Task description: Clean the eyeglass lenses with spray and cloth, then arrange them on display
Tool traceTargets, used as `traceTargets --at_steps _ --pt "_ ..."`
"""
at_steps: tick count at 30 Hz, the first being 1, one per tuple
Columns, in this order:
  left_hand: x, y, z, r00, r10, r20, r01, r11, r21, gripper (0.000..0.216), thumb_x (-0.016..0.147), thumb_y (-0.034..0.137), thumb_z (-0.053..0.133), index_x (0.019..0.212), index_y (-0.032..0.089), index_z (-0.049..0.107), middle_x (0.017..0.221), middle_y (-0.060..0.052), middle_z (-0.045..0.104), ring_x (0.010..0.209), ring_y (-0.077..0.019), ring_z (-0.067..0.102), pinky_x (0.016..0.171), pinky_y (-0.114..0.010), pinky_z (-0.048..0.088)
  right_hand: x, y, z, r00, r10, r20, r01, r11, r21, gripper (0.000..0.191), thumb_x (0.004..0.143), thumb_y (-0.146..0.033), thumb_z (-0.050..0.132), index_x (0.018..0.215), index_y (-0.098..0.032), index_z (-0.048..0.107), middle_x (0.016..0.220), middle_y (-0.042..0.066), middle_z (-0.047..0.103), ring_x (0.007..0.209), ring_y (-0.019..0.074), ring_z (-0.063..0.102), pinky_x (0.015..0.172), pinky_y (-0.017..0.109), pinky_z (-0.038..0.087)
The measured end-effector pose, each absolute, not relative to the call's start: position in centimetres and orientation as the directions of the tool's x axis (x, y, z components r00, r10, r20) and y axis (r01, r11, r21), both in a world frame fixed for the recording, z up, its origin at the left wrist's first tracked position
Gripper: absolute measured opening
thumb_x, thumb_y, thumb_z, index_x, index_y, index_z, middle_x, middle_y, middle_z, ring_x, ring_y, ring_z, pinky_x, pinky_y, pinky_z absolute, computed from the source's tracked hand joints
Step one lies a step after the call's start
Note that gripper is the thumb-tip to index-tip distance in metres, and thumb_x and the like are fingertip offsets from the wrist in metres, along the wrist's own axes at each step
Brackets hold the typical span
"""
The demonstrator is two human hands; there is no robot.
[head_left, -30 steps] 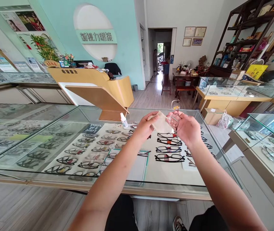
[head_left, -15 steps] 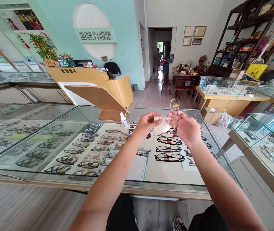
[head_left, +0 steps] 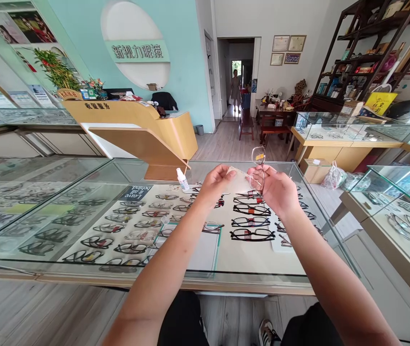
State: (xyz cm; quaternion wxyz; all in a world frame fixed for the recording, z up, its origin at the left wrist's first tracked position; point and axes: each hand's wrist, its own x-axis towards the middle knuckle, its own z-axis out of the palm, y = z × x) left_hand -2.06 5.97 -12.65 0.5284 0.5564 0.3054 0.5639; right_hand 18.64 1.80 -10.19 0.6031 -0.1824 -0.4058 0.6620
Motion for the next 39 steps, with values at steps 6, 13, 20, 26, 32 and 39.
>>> traceTargets --at_steps 6,13,20,26,32,39 --pt "-2.2 4.9 -11.7 0.082 0.909 0.408 -0.066 -0.404 0.913 0.054 0.083 0.073 0.086 0.1 0.027 0.063 0.068 0.005 0.062 0.056 -0.0134 0.043 0.057 -0.03 0.031 18.8 1.9 -10.4 -0.337 0.924 0.181 -0.63 -0.078 -0.772 0.018 0.086 -0.04 0.078 0.096 -0.026 0.076 0.11 0.006 0.081 0.111 0.0249 0.072 0.105 0.046 0.062" --pt "-3.2 5.2 -11.2 0.097 0.876 0.472 -0.093 -0.464 0.881 0.049 0.087 0.069 0.084 0.104 0.026 0.068 0.092 -0.002 0.074 0.075 -0.0177 0.06 0.072 -0.03 0.045 19.5 2.5 -10.7 -0.505 0.856 0.114 -0.609 -0.26 -0.75 0.026 0.086 -0.044 0.077 0.101 -0.023 0.075 0.109 0.007 0.082 0.094 0.0241 0.074 0.103 0.053 0.066" --pt "-4.2 5.5 -10.9 -0.063 0.851 0.521 -0.053 -0.525 0.85 0.042 0.087 0.063 0.086 0.103 0.026 0.076 0.098 -0.004 0.073 0.089 -0.021 0.062 0.084 -0.031 0.047 19.6 2.6 -11.1 -0.545 0.829 0.124 -0.563 -0.253 -0.787 0.027 0.09 -0.046 0.075 0.106 -0.024 0.075 0.116 0.008 0.082 0.097 0.0235 0.075 0.094 0.046 0.068" --pt "-3.9 5.0 -10.7 -0.035 0.818 0.574 0.004 -0.574 0.819 0.039 0.09 0.063 0.084 0.104 0.028 0.076 0.102 -0.004 0.076 0.094 -0.0217 0.065 0.09 -0.032 0.051 18.0 2.0 -11.6 -0.549 0.824 0.143 -0.596 -0.266 -0.757 0.03 0.086 -0.048 0.078 0.104 -0.025 0.074 0.115 0.007 0.081 0.113 0.0294 0.074 0.102 0.057 0.066" --pt "-3.4 4.5 -11.4 -0.062 0.807 0.588 0.08 -0.583 0.808 0.033 0.095 0.06 0.08 0.109 0.03 0.076 0.105 -0.004 0.077 0.1 -0.0235 0.071 0.094 -0.034 0.053 17.0 1.5 -11.7 -0.532 0.836 0.133 -0.627 -0.283 -0.725 0.03 0.084 -0.048 0.079 0.101 -0.024 0.074 0.112 0.008 0.081 0.119 0.0329 0.073 0.113 0.063 0.06" --pt "-2.7 3.4 -11.5 -0.145 0.738 0.66 0.211 -0.628 0.749 0.029 0.1 0.055 0.075 0.112 0.029 0.079 0.11 -0.007 0.08 0.106 -0.0253 0.073 0.101 -0.036 0.053 16.8 1.1 -11.3 -0.466 0.872 0.152 -0.67 -0.235 -0.705 0.03 0.082 -0.048 0.079 0.101 -0.025 0.073 0.12 0.009 0.082 0.124 0.0345 0.072 0.116 0.065 0.058"
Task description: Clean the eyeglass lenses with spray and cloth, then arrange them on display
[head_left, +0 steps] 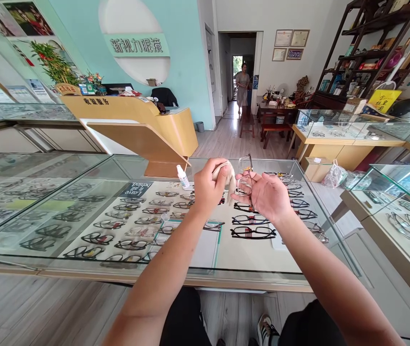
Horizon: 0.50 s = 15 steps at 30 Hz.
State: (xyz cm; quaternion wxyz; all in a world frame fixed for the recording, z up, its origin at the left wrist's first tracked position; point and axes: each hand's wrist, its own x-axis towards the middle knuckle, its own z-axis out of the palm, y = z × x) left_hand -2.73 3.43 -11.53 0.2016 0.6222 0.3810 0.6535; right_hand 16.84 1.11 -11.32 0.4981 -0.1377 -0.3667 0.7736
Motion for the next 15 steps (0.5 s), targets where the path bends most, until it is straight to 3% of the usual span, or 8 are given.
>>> traceTargets --at_steps 9,15 --pt "-2.0 3.9 -12.9 -0.06 0.558 0.827 0.503 -0.699 0.508 0.027 0.111 0.048 0.06 0.117 0.025 0.073 0.104 -0.006 0.083 0.089 -0.0184 0.078 0.08 -0.032 0.058 16.2 1.2 -12.0 -0.362 0.924 0.125 -0.795 -0.236 -0.559 0.025 0.083 -0.042 0.079 0.1 -0.025 0.072 0.108 0.007 0.083 0.118 0.0317 0.074 0.118 0.06 0.059" --pt "-1.9 4.1 -13.1 -0.051 0.563 0.825 0.528 -0.686 0.501 0.027 0.11 0.047 0.062 0.117 0.023 0.073 0.105 -0.006 0.083 0.092 -0.0183 0.078 0.082 -0.03 0.058 16.6 1.5 -11.6 -0.28 0.955 0.1 -0.785 -0.168 -0.596 0.019 0.08 -0.034 0.081 0.095 -0.025 0.073 0.104 0.006 0.084 0.105 0.0269 0.077 0.109 0.048 0.064"
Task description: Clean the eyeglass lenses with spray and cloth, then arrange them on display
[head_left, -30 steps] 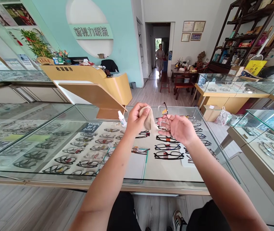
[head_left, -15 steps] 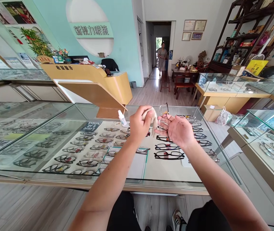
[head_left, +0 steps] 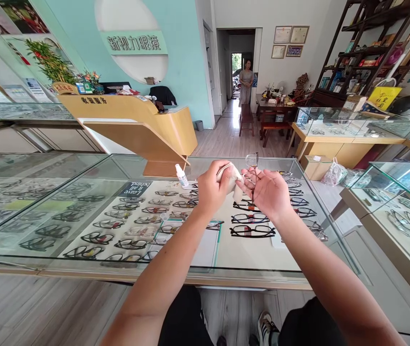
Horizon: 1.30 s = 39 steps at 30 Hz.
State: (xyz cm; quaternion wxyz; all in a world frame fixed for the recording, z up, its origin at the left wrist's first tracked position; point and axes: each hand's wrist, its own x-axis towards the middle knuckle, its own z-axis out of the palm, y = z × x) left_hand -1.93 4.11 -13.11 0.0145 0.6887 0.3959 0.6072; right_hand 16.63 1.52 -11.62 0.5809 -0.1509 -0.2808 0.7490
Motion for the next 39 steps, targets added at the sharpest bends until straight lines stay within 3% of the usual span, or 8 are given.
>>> traceTargets --at_steps 8,19,28,34,39 --pt "-2.0 4.3 -12.4 -0.08 0.688 0.721 0.386 -0.646 0.659 0.037 0.107 0.057 0.063 0.106 0.021 0.072 0.095 -0.004 0.08 0.085 -0.0177 0.071 0.078 -0.029 0.053 17.5 2.6 -11.7 -0.193 0.973 0.13 -0.719 -0.05 -0.693 0.016 0.081 -0.036 0.079 0.092 -0.025 0.076 0.101 0.005 0.083 0.09 0.0215 0.074 0.084 0.035 0.065" --pt "-1.2 3.8 -11.5 -0.021 0.87 0.493 0.131 -0.486 0.864 0.04 0.098 0.062 0.072 0.093 0.023 0.061 0.065 0.003 0.06 0.057 -0.014 0.05 0.055 -0.027 0.038 17.1 1.9 -11.5 -0.166 0.968 0.19 -0.621 0.047 -0.782 0.014 0.091 -0.04 0.079 0.094 -0.027 0.079 0.113 0.004 0.083 0.104 0.0193 0.073 0.098 0.034 0.06" --pt "-1.6 4.2 -11.5 0.119 0.955 0.274 -0.033 -0.272 0.962 0.055 0.085 0.072 0.082 0.09 0.024 0.057 0.065 0.005 0.056 0.054 -0.0115 0.047 0.05 -0.024 0.034 17.3 2.3 -11.9 -0.119 0.971 0.206 -0.594 0.096 -0.798 0.021 0.082 -0.044 0.09 0.093 -0.029 0.08 0.114 0.002 0.082 0.106 0.0185 0.072 0.096 0.032 0.058" --pt "-1.6 4.3 -11.7 0.203 0.939 0.276 -0.059 -0.27 0.961 0.062 0.083 0.08 0.08 0.093 0.024 0.054 0.069 0.006 0.055 0.056 -0.011 0.045 0.053 -0.024 0.037 17.1 2.1 -11.9 -0.091 0.965 0.244 -0.536 0.16 -0.829 0.027 0.08 -0.052 0.093 0.09 -0.03 0.079 0.107 0.001 0.081 0.102 0.0189 0.07 0.09 0.031 0.056" --pt "-1.3 4.1 -11.7 0.224 0.893 0.391 0.009 -0.403 0.915 0.06 0.088 0.081 0.074 0.094 0.025 0.054 0.072 0.004 0.054 0.06 -0.0128 0.044 0.056 -0.027 0.038 17.0 2.0 -11.9 -0.043 0.964 0.263 -0.502 0.206 -0.84 0.025 0.083 -0.051 0.091 0.089 -0.03 0.079 0.107 0.0 0.081 0.101 0.0184 0.07 0.094 0.032 0.055"
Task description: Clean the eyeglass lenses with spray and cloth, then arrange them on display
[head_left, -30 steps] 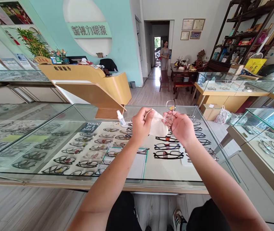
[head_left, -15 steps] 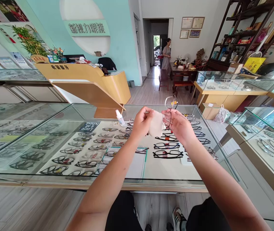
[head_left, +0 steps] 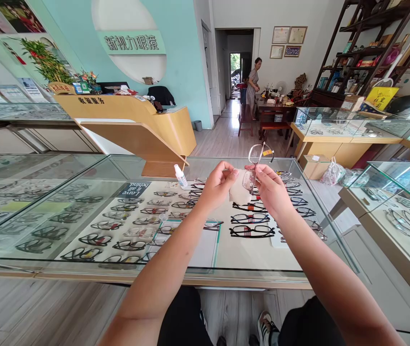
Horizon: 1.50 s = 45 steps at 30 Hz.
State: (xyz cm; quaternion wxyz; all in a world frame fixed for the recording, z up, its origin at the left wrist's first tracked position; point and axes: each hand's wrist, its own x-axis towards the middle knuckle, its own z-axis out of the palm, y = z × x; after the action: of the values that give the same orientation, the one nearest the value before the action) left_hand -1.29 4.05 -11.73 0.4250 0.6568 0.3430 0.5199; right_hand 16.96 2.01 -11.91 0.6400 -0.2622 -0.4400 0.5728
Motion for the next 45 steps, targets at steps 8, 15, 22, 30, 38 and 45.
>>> traceTargets --at_steps 8,15,22,30,38,45 --pt "-0.5 2.9 -11.6 0.225 0.822 0.523 0.126 -0.557 0.821 0.047 0.101 0.07 0.066 0.094 0.025 0.054 0.078 0.002 0.054 0.066 -0.0147 0.045 0.064 -0.03 0.037 16.6 2.2 -12.6 0.061 0.938 0.34 -0.463 0.328 -0.823 0.019 0.089 -0.05 0.086 0.094 -0.032 0.08 0.118 0.001 0.081 0.109 0.0209 0.069 0.103 0.036 0.055" --pt "0.0 2.7 -11.9 0.271 0.815 0.513 0.093 -0.552 0.828 0.042 0.101 0.064 0.069 0.097 0.025 0.056 0.112 -0.006 0.074 0.086 -0.0168 0.064 0.077 -0.03 0.047 16.3 1.9 -12.8 0.089 0.936 0.341 -0.458 0.342 -0.82 0.015 0.092 -0.048 0.083 0.097 -0.034 0.082 0.115 0.0 0.08 0.103 0.0186 0.067 0.094 0.033 0.055" --pt "0.2 2.4 -12.0 0.262 0.818 0.511 0.093 -0.549 0.831 0.04 0.101 0.062 0.07 0.098 0.024 0.058 0.128 -0.009 0.075 0.09 -0.0166 0.067 0.078 -0.03 0.049 16.2 1.7 -12.6 0.096 0.937 0.336 -0.458 0.341 -0.821 0.017 0.09 -0.049 0.084 0.096 -0.034 0.079 0.118 0.0 0.08 0.103 0.0193 0.068 0.084 0.032 0.056" --pt "0.6 2.0 -12.0 0.206 0.782 0.588 0.118 -0.617 0.778 0.034 0.105 0.055 0.066 0.094 0.024 0.071 0.114 -0.009 0.073 0.103 -0.0212 0.069 0.084 -0.032 0.055 16.0 1.5 -12.4 0.042 0.947 0.318 -0.521 0.292 -0.802 0.024 0.085 -0.053 0.092 0.095 -0.034 0.08 0.115 -0.001 0.08 0.105 0.0176 0.07 0.095 0.033 0.056" --pt "0.6 2.6 -12.2 0.175 0.908 0.38 -0.147 -0.357 0.922 0.055 0.078 0.058 0.095 0.107 0.023 0.063 0.109 -0.005 0.074 0.085 -0.0153 0.07 0.075 -0.028 0.054 16.4 1.7 -11.9 -0.098 0.947 0.305 -0.612 0.184 -0.769 0.023 0.085 -0.048 0.09 0.092 -0.032 0.076 0.119 0.0 0.08 0.104 0.0193 0.07 0.091 0.033 0.056" --pt "0.1 3.0 -12.5 0.284 0.933 0.221 -0.073 -0.209 0.975 0.051 0.076 0.059 0.096 0.097 0.02 0.071 0.096 -0.003 0.077 0.085 -0.0164 0.07 0.077 -0.031 0.055 16.7 1.7 -11.8 -0.121 0.952 0.282 -0.61 0.153 -0.778 0.023 0.086 -0.047 0.089 0.09 -0.031 0.074 0.122 0.002 0.077 0.104 0.0207 0.068 0.095 0.037 0.055"
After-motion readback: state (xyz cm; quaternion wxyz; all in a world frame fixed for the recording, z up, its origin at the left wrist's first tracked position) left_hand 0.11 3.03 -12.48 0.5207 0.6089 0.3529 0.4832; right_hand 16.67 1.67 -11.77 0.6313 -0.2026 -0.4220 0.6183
